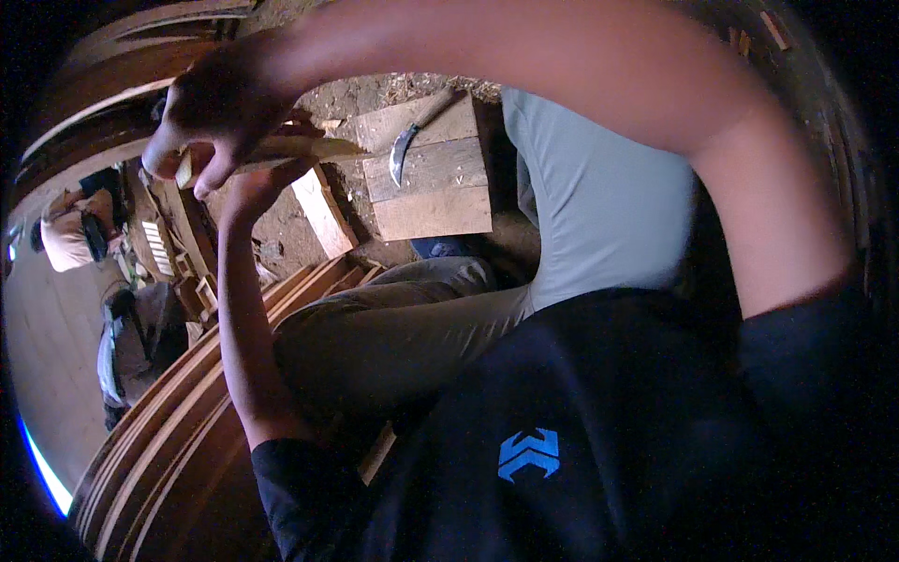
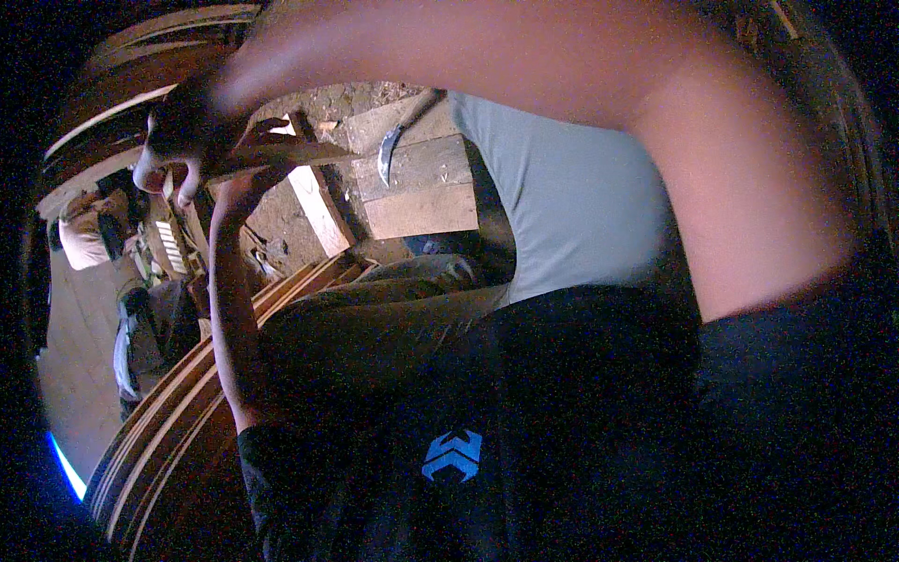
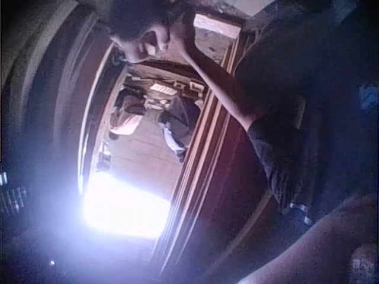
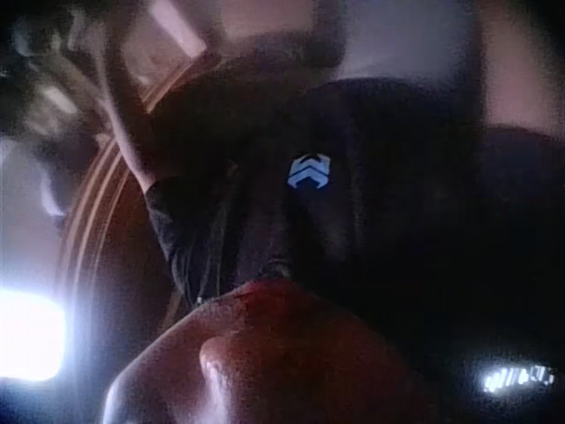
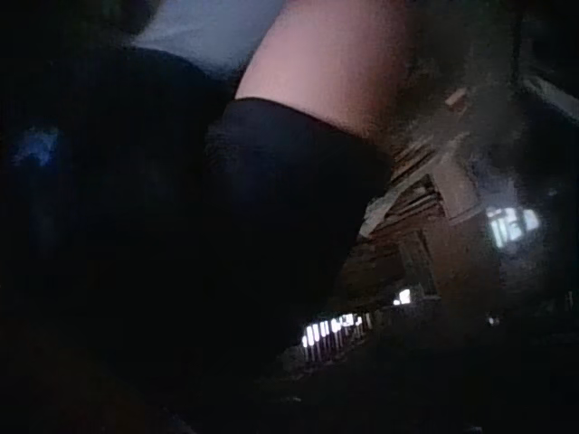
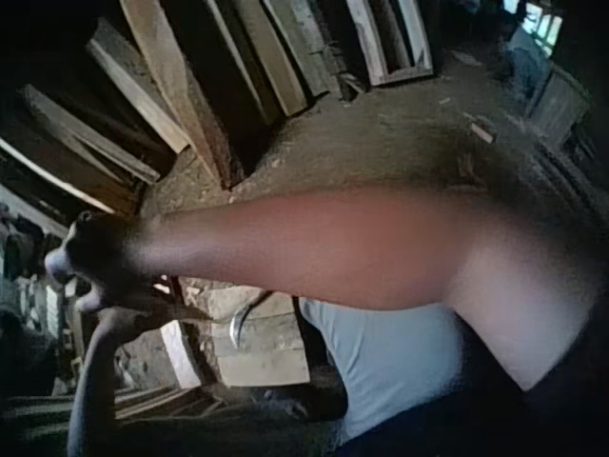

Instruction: The person sits on the floor and uses a curved knife to carve a long, thin piece of wood. They repeatedly inspect the wood by holding it up and bending it, then continue carving the edges to create a textured pattern.

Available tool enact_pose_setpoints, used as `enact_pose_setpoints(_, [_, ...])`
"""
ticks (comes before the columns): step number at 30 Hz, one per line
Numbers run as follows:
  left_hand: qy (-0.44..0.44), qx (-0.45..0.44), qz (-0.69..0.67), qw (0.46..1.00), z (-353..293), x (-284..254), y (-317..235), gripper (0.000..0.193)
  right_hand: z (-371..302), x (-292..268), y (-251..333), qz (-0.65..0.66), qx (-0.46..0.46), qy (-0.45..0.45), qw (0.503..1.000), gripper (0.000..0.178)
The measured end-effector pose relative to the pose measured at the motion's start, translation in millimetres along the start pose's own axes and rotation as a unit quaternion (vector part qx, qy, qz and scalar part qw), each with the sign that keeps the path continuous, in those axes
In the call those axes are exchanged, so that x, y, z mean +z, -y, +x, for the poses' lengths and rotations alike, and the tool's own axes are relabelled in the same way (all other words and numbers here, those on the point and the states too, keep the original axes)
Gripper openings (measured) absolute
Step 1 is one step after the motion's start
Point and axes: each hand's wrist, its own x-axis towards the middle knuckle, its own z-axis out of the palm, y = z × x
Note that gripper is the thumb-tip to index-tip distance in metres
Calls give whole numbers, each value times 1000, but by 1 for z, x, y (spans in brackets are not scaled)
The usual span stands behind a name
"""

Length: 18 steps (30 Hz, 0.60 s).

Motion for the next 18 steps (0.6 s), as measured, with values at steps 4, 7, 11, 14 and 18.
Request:
enact_pose_setpoints(4, [27, 0, -16, 999, 10, 3, 8, 37, -6, 0, 0, -5, 11, 16, 1000, 29])
enact_pose_setpoints(7, [27, -10, 17, 999, 14, 7, 3, 36, -9, 0, -3, -26, 19, 36, 999, 28])
enact_pose_setpoints(11, [6, 40, 100, 994, 1, 3, -1, 46, -2, 0, 2, -30, 9, 32, 999, 27])
enact_pose_setpoints(14, [-3, 28, 78, 997, 2, 2, -2, 46, -3, 1, -1, -20, 1, 19, 1000, 27])
enact_pose_setpoints(18, [-15, 24, 114, 993, -3, -4, 8, 40, -4, 2, 1, -23, 6, 23, 999, 27])
